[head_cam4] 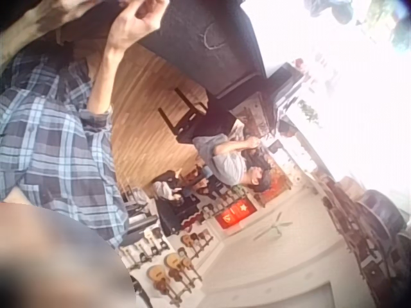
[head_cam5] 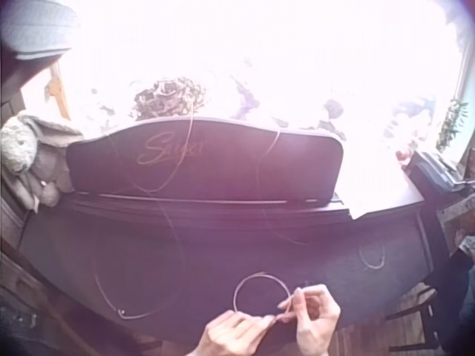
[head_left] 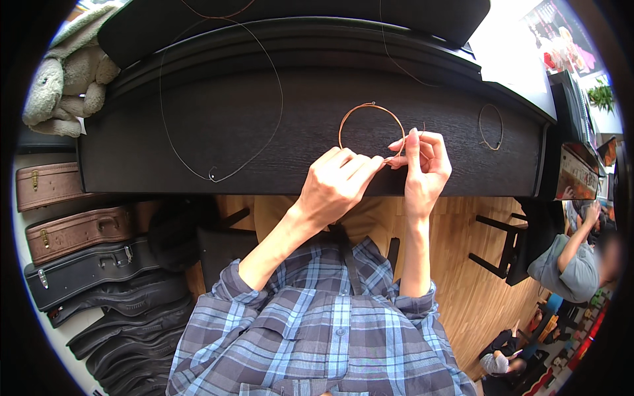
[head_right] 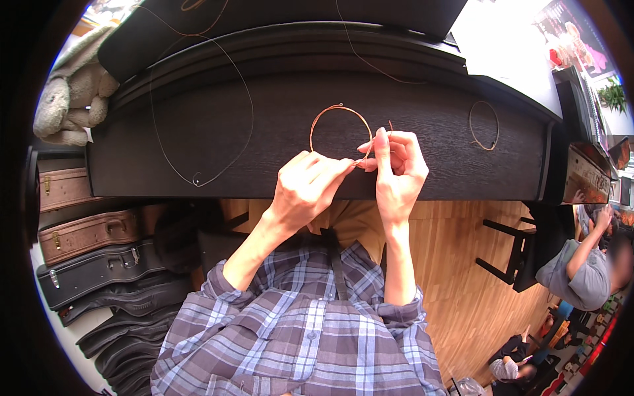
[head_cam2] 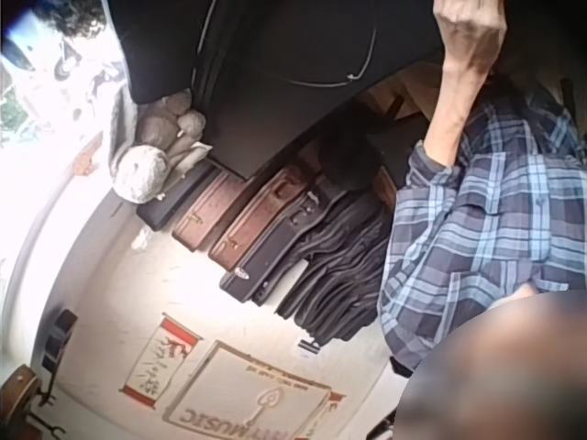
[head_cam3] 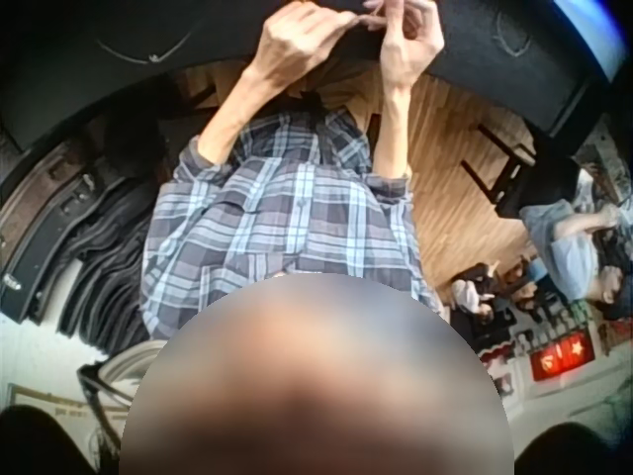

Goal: The person shapes a thin copper wire into a circular loop by hand, repeatedly bending and adjusting the wire to form a closed ring. The person holds the wire with both hands and manipulates it over a dark surface.

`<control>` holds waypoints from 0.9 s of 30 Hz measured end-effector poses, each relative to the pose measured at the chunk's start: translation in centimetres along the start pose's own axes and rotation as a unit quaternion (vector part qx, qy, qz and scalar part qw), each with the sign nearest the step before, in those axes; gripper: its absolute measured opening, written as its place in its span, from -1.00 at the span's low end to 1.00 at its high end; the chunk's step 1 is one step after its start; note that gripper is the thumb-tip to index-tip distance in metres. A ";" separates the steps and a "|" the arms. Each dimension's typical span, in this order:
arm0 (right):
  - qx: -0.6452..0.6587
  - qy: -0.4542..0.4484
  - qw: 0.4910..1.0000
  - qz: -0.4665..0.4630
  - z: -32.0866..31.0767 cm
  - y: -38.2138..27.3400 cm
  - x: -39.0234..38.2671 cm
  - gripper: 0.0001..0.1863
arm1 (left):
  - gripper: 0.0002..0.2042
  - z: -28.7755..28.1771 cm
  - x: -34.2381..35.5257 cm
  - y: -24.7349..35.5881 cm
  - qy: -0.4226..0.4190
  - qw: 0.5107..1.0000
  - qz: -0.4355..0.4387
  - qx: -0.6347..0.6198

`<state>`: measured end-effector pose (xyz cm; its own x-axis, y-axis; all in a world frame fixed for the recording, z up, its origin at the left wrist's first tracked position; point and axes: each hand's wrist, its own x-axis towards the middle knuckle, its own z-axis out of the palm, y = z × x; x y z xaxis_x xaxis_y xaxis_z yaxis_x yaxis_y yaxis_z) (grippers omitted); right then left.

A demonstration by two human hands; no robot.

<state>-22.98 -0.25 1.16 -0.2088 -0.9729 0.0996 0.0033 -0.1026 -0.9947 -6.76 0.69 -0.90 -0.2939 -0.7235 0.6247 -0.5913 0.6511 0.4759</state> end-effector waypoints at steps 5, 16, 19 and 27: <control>-0.028 -0.056 0.998 -0.020 -0.8 -0.1 -1.0 -0.80 | -0.83 -0.3 0.4 0.2 0.024 0.998 -0.030 -0.047; -0.066 -0.077 0.992 -0.074 -2.7 0.2 -1.9 -0.85 | -0.72 -0.5 0.1 0.2 -0.025 1.000 -0.012 -0.015; -0.072 -0.060 0.994 -0.057 -2.1 -0.3 -1.9 -0.73 | -0.72 -0.4 0.0 0.1 -0.018 1.000 -0.010 -0.019; -0.095 -0.054 0.991 -0.080 -1.2 -1.1 -1.5 -0.73 | -0.73 -0.6 0.2 0.1 -0.018 0.999 -0.015 -0.033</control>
<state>-23.89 1.57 2.09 -0.0859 -0.9649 0.2483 -0.2082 -0.2264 -0.9515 -6.45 0.77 -0.38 -0.3044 -0.7498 0.5875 -0.5490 0.6422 0.5350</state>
